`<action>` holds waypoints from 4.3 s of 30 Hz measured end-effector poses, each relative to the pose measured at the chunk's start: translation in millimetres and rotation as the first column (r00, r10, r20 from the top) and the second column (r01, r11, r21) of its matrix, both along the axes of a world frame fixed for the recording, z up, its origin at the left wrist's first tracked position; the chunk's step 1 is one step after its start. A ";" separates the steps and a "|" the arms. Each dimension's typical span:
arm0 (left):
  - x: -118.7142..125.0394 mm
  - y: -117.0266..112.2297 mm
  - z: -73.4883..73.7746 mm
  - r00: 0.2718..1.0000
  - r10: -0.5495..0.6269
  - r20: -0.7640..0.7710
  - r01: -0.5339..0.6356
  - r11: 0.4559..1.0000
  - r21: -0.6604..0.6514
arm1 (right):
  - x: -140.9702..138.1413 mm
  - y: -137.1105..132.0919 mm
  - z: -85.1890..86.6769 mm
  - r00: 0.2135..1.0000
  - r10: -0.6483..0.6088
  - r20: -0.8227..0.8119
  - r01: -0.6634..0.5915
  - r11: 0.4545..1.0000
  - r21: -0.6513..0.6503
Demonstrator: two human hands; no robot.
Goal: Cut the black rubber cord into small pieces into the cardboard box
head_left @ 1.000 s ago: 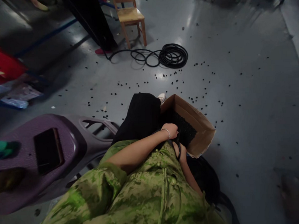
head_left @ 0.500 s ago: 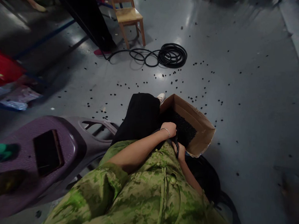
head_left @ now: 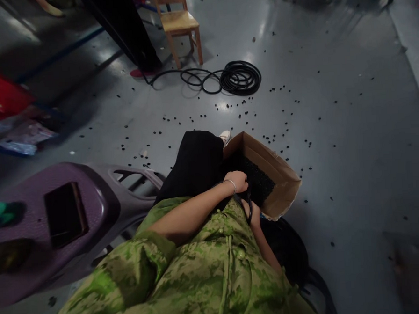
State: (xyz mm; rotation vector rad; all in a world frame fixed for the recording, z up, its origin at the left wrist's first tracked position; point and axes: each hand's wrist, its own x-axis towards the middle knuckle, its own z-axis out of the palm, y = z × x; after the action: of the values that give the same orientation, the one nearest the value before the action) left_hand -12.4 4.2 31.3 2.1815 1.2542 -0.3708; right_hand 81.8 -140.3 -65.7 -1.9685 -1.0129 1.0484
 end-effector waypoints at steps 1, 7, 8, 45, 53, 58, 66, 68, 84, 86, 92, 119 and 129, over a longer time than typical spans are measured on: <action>-1.1 1.4 -1.0 1.000 0.016 0.025 -0.016 1.000 -0.007 | 1.2 -2.2 2.5 0.999 -0.003 -0.033 0.003 1.000 0.005; -4.4 8.1 -6.6 0.986 0.076 0.149 -0.070 0.997 -0.045 | 6.7 -9.3 15.5 0.993 0.058 -0.107 -0.057 0.998 0.012; -4.5 8.1 -6.5 0.985 0.078 0.155 -0.071 0.996 -0.048 | 6.4 -8.6 16.6 0.993 0.074 -0.089 -0.074 0.997 0.006; -4.4 1.3 -2.2 0.992 0.038 0.116 -0.036 0.999 -0.020 | 0.1 3.3 27.3 0.994 0.092 0.065 -0.089 0.995 -0.052; -3.3 0.8 -3.8 0.994 0.033 0.108 -0.030 0.999 -0.020 | -1.5 3.2 25.8 0.995 0.076 0.070 -0.074 0.997 -0.035; -3.1 -1.1 -1.3 0.995 0.014 0.099 -0.012 1.000 -0.018 | -3.7 3.2 26.0 0.997 0.055 0.059 -0.054 0.998 -0.010; -3.1 -0.9 -2.6 0.993 0.033 0.117 -0.033 0.999 -0.004 | -6.8 1.3 22.7 0.984 0.042 0.174 -0.043 0.999 0.003; -2.9 0.3 -2.7 0.991 0.051 0.122 -0.051 0.999 -0.007 | -6.9 0.8 23.0 0.980 0.039 0.194 -0.041 0.999 0.005; -4.6 -0.9 12.1 0.999 -0.040 0.025 0.040 0.999 0.009 | -7.4 -2.6 20.3 0.956 0.054 0.290 -0.065 0.997 0.028; -6.0 -4.7 22.6 0.997 -0.060 -0.051 0.060 0.998 0.003 | -7.4 -3.2 20.6 0.956 0.058 0.286 -0.067 0.998 0.019; -13.5 -6.3 28.8 0.999 0.002 -0.048 -0.005 0.998 -0.056 | -6.9 -3.6 22.9 0.965 0.056 0.256 -0.055 0.998 -0.010; 9.0 10.8 -8.2 0.994 -0.094 -0.055 0.087 0.988 -0.129 | -3.0 10.1 -13.4 0.996 0.005 0.084 -0.008 0.999 0.039; 8.4 9.4 -3.1 0.995 0.004 -0.097 -0.017 0.991 -0.130 | -4.1 14.7 -16.8 0.988 0.037 0.147 -0.041 0.999 0.020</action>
State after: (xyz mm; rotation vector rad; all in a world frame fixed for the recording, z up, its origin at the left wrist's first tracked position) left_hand -4.0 13.6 28.3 2.0673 1.2557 -0.5443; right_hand 77.8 -125.5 -82.6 -2.0384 -1.1415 0.9186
